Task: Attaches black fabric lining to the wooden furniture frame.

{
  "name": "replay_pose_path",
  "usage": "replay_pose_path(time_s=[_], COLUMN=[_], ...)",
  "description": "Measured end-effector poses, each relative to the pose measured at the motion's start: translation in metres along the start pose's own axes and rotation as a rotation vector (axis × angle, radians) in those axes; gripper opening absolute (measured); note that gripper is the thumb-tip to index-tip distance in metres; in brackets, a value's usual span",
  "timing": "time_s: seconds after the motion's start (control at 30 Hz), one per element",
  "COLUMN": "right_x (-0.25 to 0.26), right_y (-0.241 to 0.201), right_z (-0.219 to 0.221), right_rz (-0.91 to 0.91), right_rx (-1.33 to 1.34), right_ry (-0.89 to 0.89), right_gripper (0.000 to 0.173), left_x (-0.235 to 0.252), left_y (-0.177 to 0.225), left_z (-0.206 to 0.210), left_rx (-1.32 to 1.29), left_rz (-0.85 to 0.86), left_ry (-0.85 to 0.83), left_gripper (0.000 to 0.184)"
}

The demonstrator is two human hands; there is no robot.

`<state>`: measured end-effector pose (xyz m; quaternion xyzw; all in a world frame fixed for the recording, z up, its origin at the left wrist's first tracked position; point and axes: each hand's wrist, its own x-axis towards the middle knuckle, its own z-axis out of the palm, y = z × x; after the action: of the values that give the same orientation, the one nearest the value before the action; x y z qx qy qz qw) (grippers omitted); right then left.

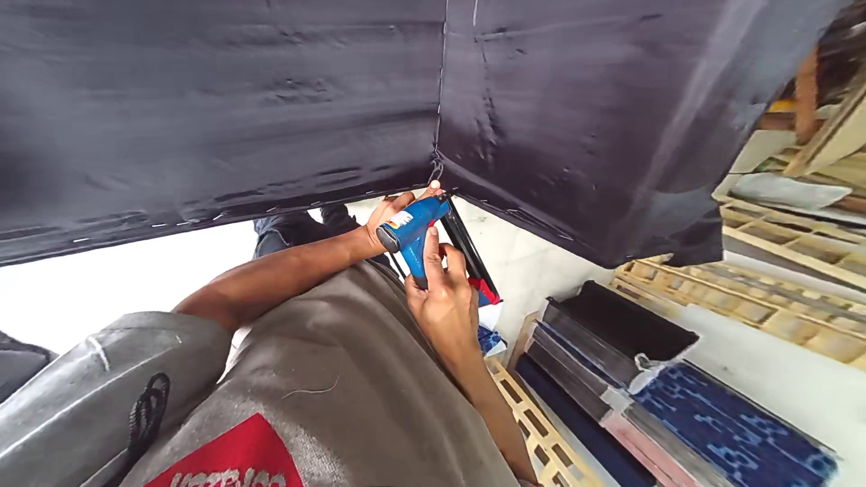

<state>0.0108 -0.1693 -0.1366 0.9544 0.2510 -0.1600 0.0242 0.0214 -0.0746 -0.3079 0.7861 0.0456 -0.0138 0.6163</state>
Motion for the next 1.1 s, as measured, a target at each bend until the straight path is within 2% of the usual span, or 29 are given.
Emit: replay_pose_path(time_s=[0.07,0.1,0.17,0.27,0.33,0.43,0.63,0.77,0.93,1.1], right_x=[-0.003,-0.005,-0.013,-0.021,-0.021,-0.016,0.0,0.011,0.019,0.031], right_y=[0.003,0.006,0.013,0.021,0.026,0.031,0.035,0.035,0.033,0.028], right_z=[-0.007,-0.012,-0.022,-0.03,-0.029,-0.024,-0.007,0.0,0.0,-0.009], right_rz=[-0.019,-0.045,-0.094,-0.12,-0.113,-0.087,-0.125,-0.117,-0.097,-0.063], right_rx=[0.07,0.121,0.204,0.267,0.266,0.257,0.266,0.245,0.191,0.16], right_ry=[-0.023,-0.015,0.025,0.08,0.108,0.105,0.054,-0.017,-0.093,-0.167], right_gripper=[0.063,0.063,0.059,0.057,0.056,0.056,0.057,0.059,0.063,0.066], left_x=[-0.004,-0.006,-0.007,0.004,0.012,0.011,0.01,0.006,0.003,0.003], left_y=[-0.002,-0.001,0.005,0.014,0.01,-0.004,-0.027,-0.033,-0.028,-0.021], left_z=[-0.006,-0.01,-0.015,-0.014,-0.008,0.001,0.003,-0.003,-0.01,-0.017], left_rx=[0.079,0.102,0.195,0.358,0.38,0.418,0.489,0.375,0.26,0.179], left_rz=[0.183,0.264,0.339,0.267,0.184,0.179,0.401,0.331,0.174,0.101], left_ry=[0.091,0.146,0.191,0.122,0.082,0.032,0.115,0.043,-0.055,0.007], left_gripper=[0.04,0.031,0.023,0.048,0.056,0.052,0.049,0.025,0.026,0.019])
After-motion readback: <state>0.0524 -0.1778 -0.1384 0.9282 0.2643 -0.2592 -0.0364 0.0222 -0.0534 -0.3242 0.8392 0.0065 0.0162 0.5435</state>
